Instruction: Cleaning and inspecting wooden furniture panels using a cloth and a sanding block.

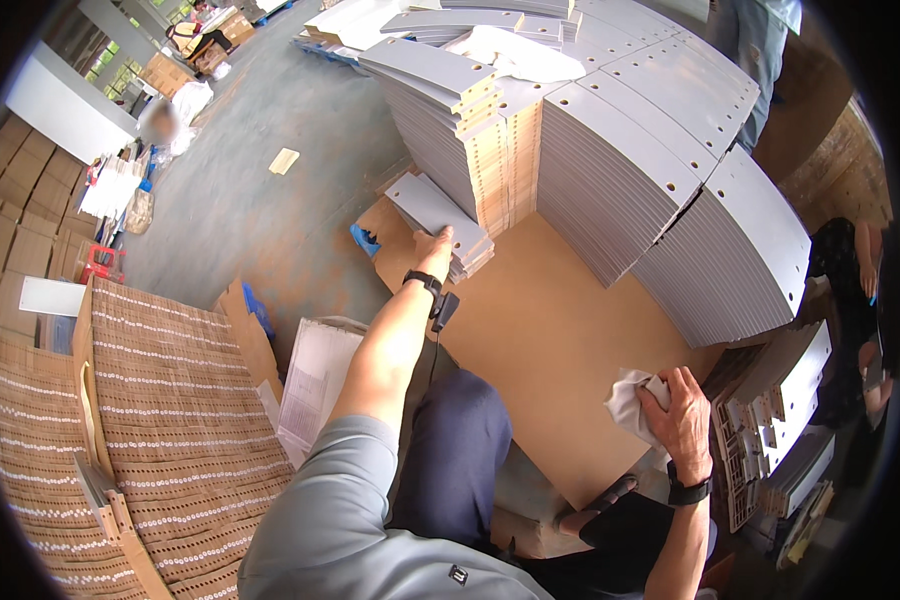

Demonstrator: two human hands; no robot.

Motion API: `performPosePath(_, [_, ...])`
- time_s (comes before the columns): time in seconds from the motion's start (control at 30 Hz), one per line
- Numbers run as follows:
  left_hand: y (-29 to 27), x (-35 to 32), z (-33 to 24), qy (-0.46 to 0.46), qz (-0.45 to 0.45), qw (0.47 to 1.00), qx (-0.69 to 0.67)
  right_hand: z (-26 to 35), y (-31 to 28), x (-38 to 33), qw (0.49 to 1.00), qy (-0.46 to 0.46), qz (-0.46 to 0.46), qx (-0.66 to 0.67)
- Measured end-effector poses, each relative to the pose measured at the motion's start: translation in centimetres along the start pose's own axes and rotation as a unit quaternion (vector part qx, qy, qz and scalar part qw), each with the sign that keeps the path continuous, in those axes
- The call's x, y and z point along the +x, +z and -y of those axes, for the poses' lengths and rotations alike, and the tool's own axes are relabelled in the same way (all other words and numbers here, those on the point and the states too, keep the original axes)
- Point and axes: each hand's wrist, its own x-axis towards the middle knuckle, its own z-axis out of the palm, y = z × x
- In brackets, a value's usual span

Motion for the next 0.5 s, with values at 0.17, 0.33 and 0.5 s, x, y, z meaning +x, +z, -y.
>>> performPosePath(0.17, [-0.9,1.6,2.2,-0.050,0.074,0.996,-0.030,-1.0,-0.2,-0.4,1.000,0.002,-0.020,-0.006])
performPosePath(0.33, [-6.0,4.2,3.1,-0.101,0.128,0.969,-0.187,0.3,-0.2,-0.3,0.999,-0.039,-0.019,0.015])
performPosePath(0.5, [-9.6,-2.9,2.0,-0.070,0.208,0.942,-0.254,0.4,-2.4,-2.6,0.997,-0.019,-0.050,0.054])
